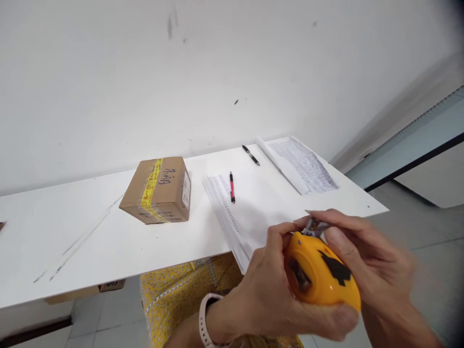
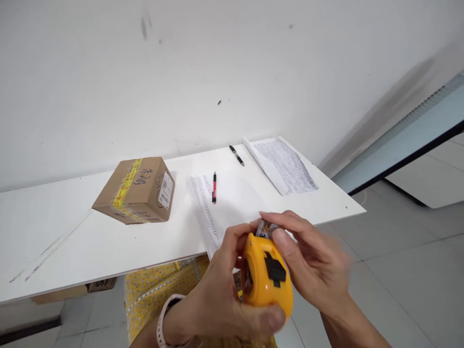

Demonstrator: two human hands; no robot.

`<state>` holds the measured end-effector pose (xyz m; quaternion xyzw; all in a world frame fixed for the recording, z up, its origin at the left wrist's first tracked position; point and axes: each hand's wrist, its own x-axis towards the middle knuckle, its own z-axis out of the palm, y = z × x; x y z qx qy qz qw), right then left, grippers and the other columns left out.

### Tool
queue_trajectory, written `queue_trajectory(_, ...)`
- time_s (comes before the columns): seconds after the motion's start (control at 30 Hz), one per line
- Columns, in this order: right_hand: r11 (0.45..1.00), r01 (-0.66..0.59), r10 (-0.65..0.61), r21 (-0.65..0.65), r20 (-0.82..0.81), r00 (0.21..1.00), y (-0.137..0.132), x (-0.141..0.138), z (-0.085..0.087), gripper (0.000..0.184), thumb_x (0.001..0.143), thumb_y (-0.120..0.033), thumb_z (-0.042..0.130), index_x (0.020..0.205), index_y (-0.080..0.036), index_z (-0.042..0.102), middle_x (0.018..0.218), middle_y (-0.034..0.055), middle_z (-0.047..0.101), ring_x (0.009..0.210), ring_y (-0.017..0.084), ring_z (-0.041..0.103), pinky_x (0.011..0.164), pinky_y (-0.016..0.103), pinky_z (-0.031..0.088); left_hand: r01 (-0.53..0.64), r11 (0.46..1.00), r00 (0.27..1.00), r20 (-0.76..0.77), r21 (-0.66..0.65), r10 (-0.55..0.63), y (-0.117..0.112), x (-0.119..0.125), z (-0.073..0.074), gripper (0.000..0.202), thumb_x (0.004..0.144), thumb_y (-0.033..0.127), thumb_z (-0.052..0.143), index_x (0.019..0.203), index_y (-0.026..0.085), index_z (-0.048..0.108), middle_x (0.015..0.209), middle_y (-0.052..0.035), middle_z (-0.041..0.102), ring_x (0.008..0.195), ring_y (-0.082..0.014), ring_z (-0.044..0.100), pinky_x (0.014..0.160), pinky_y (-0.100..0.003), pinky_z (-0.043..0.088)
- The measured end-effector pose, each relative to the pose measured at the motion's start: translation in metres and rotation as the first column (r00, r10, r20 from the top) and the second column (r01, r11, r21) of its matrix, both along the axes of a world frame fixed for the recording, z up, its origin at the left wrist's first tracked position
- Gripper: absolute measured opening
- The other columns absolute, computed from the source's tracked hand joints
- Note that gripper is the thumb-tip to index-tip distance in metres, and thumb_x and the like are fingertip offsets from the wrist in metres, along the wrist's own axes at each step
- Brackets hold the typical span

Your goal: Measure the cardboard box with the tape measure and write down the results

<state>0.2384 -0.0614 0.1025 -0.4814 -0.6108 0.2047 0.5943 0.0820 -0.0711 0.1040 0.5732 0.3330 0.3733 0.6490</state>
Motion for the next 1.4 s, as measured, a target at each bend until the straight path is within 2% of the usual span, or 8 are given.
queue_trajectory(0.2,0.981,0.187,-0.184,-0.045,0.063,0.981,0.043,0.019,-0.022,0.022,0.094,-0.04,0.055,0.1,-0.026,0.071,0.076,0.0029,0.07,0.059,0.016,0.06,0.057,0.033,0.053,-0.234,0.972,0.972,-0.029,-0.026,0.233,0.03,0.014,-0.041,0.059,0.072,0.038,0.079,0.12,0.021,0.048,0.108,-0.0093,0.063,0.086,-0.0209,0.059,0.074,-0.035,0.049)
queue_trajectory(0.33,0.982,0.07,-0.006,-0.177,0.34,0.941,0.094,0.02,-0.048,0.025,0.095,-0.038,0.05,0.096,-0.022,0.07,0.075,0.0031,0.07,0.065,0.018,0.065,0.058,0.03,0.05,-0.326,0.945,0.944,-0.071,-0.027,0.323,0.042,-0.008,-0.07,0.055,0.076,0.039,0.076,0.119,0.02,0.048,0.112,-0.0101,0.061,0.089,-0.0204,0.058,0.078,-0.035,0.048)
queue_trajectory(0.63,0.958,-0.287,0.057,-0.018,0.99,0.128,0.196,-0.049,-0.07,0.044,0.088,0.0,0.044,0.122,-0.021,0.063,0.095,0.0125,0.072,0.084,0.024,0.059,0.063,0.032,0.036,-0.329,0.927,0.869,-0.325,0.181,0.372,0.04,-0.067,-0.087,0.053,0.081,0.034,0.072,0.124,0.021,0.045,0.103,-0.0047,0.065,0.084,-0.0194,0.059,0.077,-0.033,0.048)
queue_trajectory(0.8,0.898,-0.429,0.065,-0.096,0.994,-0.086,0.217,-0.06,-0.067,0.029,0.086,0.004,0.045,0.094,-0.013,0.067,0.089,0.0163,0.072,0.086,0.026,0.059,0.066,0.034,0.036,-0.312,0.928,0.861,-0.352,0.203,0.367,0.039,-0.067,-0.086,0.054,0.079,0.035,0.07,0.125,0.021,0.043,0.099,-0.0041,0.065,0.077,-0.0185,0.058,0.07,-0.031,0.047)
queue_trajectory(0.9,0.895,-0.439,0.102,-0.083,0.995,0.02,0.218,-0.049,-0.066,0.026,0.085,0.002,0.043,0.082,-0.015,0.063,0.082,0.0146,0.07,0.079,0.024,0.058,0.065,0.034,0.035,-0.324,0.921,0.858,-0.344,0.215,0.382,0.039,-0.066,-0.088,0.054,0.079,0.036,0.069,0.124,0.022,0.043,0.099,-0.0044,0.065,0.078,-0.0194,0.059,0.07,-0.032,0.047)
queue_trajectory(1.1,0.96,-0.216,0.267,-0.177,0.358,0.895,0.184,-0.045,-0.076,0.01,0.088,-0.027,0.048,0.081,-0.021,0.051,0.067,0.0009,0.06,0.06,0.016,0.054,0.058,0.031,0.04,-0.34,0.916,0.842,-0.364,0.213,0.398,0.04,-0.066,-0.09,0.057,0.075,0.038,0.07,0.123,0.022,0.044,0.1,-0.0054,0.066,0.081,-0.0217,0.061,0.071,-0.033,0.046)
queue_trajectory(1.23,0.793,-0.463,0.405,-0.395,-0.226,0.886,0.165,-0.06,-0.087,0.021,0.085,-0.04,0.059,0.083,-0.02,0.055,0.074,0.0023,0.065,0.067,0.016,0.062,0.066,0.033,0.051,-0.348,0.916,0.837,-0.373,0.2,0.4,0.041,-0.066,-0.089,0.057,0.074,0.036,0.07,0.122,0.021,0.045,0.099,-0.0052,0.065,0.078,-0.0205,0.06,0.069,-0.032,0.046)
queue_trajectory(1.4,0.781,-0.41,0.34,-0.471,-0.23,0.912,0.168,-0.065,-0.094,0.027,0.08,-0.036,0.066,0.07,-0.022,0.045,0.059,-0.0041,0.054,0.053,0.012,0.048,0.053,0.028,0.04,-0.337,0.916,0.815,-0.419,0.216,0.399,0.041,-0.065,-0.087,0.058,0.074,0.036,0.07,0.123,0.019,0.044,0.094,-0.0049,0.064,0.071,-0.0187,0.056,0.064,-0.031,0.047)
